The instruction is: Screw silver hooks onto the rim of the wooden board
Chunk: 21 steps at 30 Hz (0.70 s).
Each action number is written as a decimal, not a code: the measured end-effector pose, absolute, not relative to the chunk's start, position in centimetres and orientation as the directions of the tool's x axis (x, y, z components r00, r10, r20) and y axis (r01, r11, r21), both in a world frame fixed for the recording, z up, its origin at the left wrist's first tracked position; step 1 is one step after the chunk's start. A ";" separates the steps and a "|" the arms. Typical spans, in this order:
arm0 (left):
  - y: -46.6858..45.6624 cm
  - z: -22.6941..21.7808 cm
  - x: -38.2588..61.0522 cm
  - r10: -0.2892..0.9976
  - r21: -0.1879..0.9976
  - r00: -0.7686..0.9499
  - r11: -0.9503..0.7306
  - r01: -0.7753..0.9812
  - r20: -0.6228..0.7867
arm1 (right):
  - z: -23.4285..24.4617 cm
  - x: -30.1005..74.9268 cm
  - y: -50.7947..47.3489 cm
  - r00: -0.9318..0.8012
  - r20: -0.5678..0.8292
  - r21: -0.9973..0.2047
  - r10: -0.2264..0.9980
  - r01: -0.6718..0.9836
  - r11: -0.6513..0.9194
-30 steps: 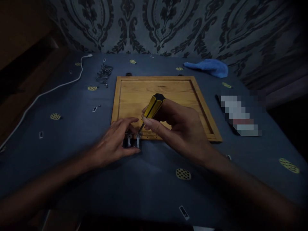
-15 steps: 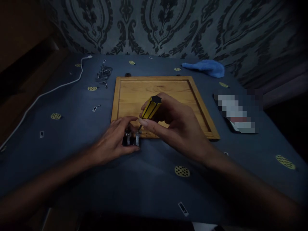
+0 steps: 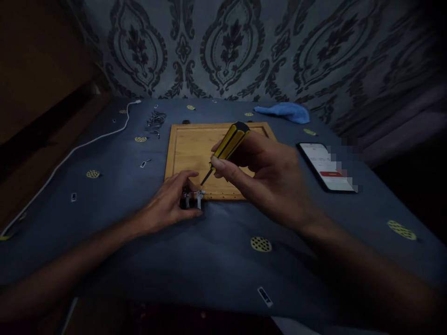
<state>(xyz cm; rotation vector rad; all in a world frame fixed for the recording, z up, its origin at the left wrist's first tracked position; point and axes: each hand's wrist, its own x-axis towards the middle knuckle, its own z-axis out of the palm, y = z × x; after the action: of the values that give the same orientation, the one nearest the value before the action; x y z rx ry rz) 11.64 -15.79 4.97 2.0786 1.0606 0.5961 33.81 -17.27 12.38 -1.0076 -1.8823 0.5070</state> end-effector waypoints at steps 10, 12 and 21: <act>-15.8 5.2 11.8 0.827 0.749 0.557 -0.419 0.514 0.080 | 10.8 33.7 -16.4 -0.398 0.542 -0.572 0.741 0.471 0.671; -15.7 5.2 11.8 0.821 0.743 0.565 -0.430 0.513 0.085 | 10.3 33.4 -16.3 -0.403 0.541 -0.562 0.738 0.479 0.674; -15.5 3.9 11.6 0.813 0.753 0.561 -0.465 0.466 0.155 | 10.0 33.1 -16.3 -0.369 0.528 -0.584 0.765 0.496 0.642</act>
<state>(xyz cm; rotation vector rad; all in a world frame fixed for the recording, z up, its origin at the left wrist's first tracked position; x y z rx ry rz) 11.58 -15.47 3.89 2.1271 1.0202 0.6702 33.13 -16.34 9.98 -0.9816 -2.0460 0.4186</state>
